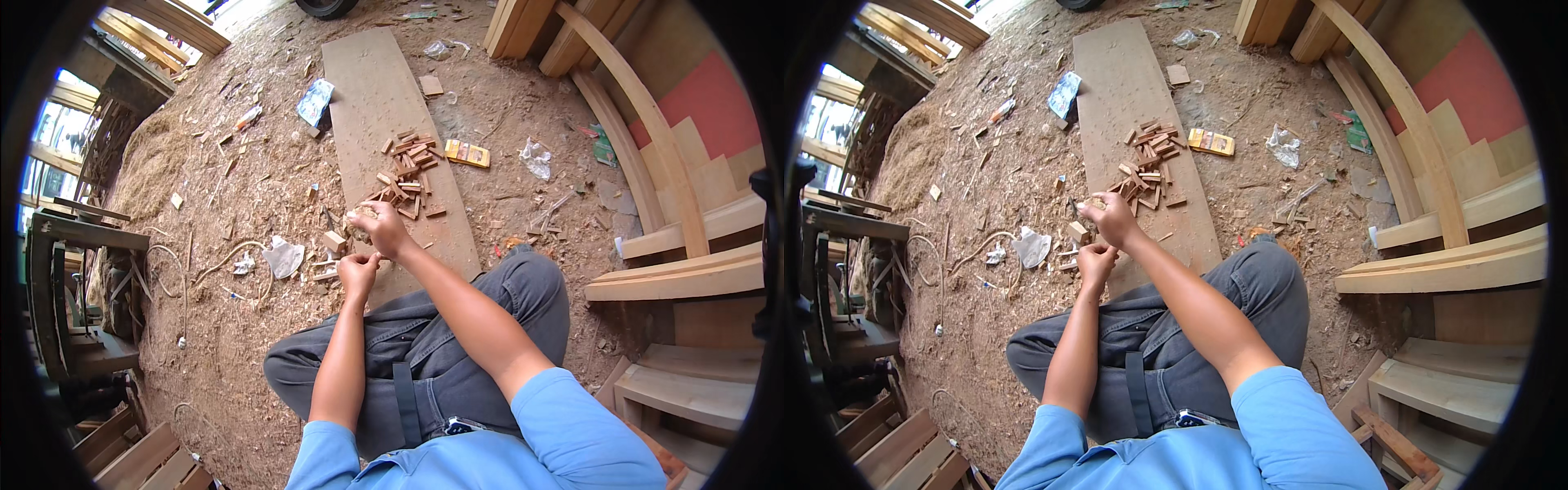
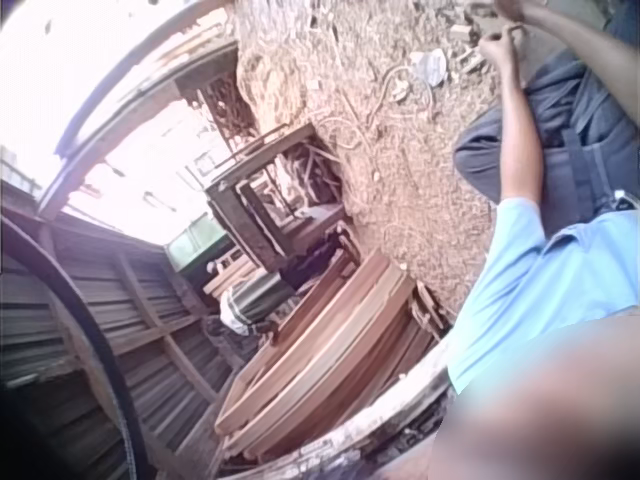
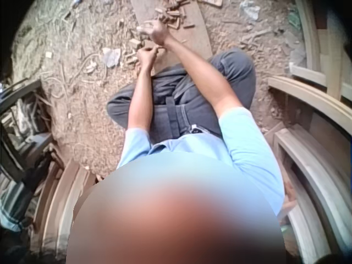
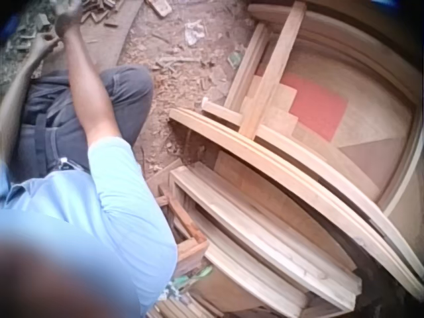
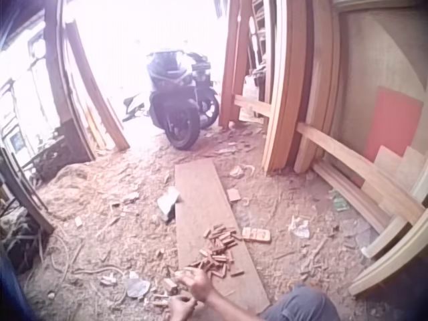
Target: The person sits on the floor in a woodworking shop and uses a knife to shape small wooden blocks. They repeatedly pick up blocks, carve them, and place them on a board.
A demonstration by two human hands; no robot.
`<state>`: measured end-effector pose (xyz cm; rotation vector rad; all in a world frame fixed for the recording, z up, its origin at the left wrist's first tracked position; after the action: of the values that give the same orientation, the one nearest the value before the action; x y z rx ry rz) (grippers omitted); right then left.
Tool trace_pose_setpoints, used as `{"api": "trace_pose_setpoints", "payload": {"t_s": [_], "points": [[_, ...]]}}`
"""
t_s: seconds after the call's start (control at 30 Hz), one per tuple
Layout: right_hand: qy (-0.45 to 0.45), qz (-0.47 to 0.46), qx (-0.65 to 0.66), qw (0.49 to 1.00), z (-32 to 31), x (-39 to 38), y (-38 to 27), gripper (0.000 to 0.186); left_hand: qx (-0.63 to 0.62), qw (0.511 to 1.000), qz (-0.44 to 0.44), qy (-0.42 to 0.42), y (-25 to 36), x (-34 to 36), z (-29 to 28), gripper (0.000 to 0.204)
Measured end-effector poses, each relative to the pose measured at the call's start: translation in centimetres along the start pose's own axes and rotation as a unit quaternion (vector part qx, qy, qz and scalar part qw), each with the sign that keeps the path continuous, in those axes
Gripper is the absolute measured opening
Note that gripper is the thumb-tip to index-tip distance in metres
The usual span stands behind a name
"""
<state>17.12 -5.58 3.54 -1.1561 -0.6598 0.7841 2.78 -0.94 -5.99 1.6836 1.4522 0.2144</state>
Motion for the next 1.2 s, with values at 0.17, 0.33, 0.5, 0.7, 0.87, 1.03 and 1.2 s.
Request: {"api": "trace_pose_setpoints", "payload": {"t_s": [0.17, 0.33, 0.5, 0.7, 0.87, 1.03, 1.2], "points": [[0.009, -0.015, -0.003, 1.0, -0.1, 0.2, 0.2, 0.045, 0.008, 1.0, -0.004, 0.001, 0.2, -0.1, 0.0, 0.028], [0.009, 0.027, -0.034, 0.999, 0.1, 0.2, 0.6, 0.051, 0.02, 1.0, 0.007, 0.011, 0.4, -0.1, -0.1, 0.027], [0.005, -0.056, 0.01, 0.998, 0.0, -0.1, -0.2, 0.051, 0.031, 0.999, 0.007, 0.008, 0.2, 0.0, -0.1, 0.027], [0.006, -0.009, -0.076, 0.997, -0.2, 0.2, -0.1, 0.053, 0.012, 1.0, -0.011, 0.004, 0.3, -0.1, 0.0, 0.028], [0.03, -0.021, 0.019, 0.999, -0.5, -0.2, -0.5, 0.056, 0.028, 0.999, 0.011, 0.013, 0.6, -0.4, -0.1, 0.028], [0.002, 0.034, -0.112, 0.993, -0.4, -0.3, -0.4, 0.058, 0.027, 0.999, 0.014, 0.009, 0.6, -0.2, -0.1, 0.029], [0.016, -0.003, -0.007, 1.0, -0.2, 0.1, -0.3, 0.052, 0.015, 1.0, -0.003, 0.003, 0.6, -0.3, -0.1, 0.028]]}}
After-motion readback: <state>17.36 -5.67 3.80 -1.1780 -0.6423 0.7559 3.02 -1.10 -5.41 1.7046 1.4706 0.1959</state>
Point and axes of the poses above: each hand's wrist, its own x-axis towards the middle knuckle, its own z-axis out of the palm, y = z × x, the point moved 4 cm from there along x, towards the middle knuckle, and after that the axes turned 9 degrees about -z, right-handed, at the moved point
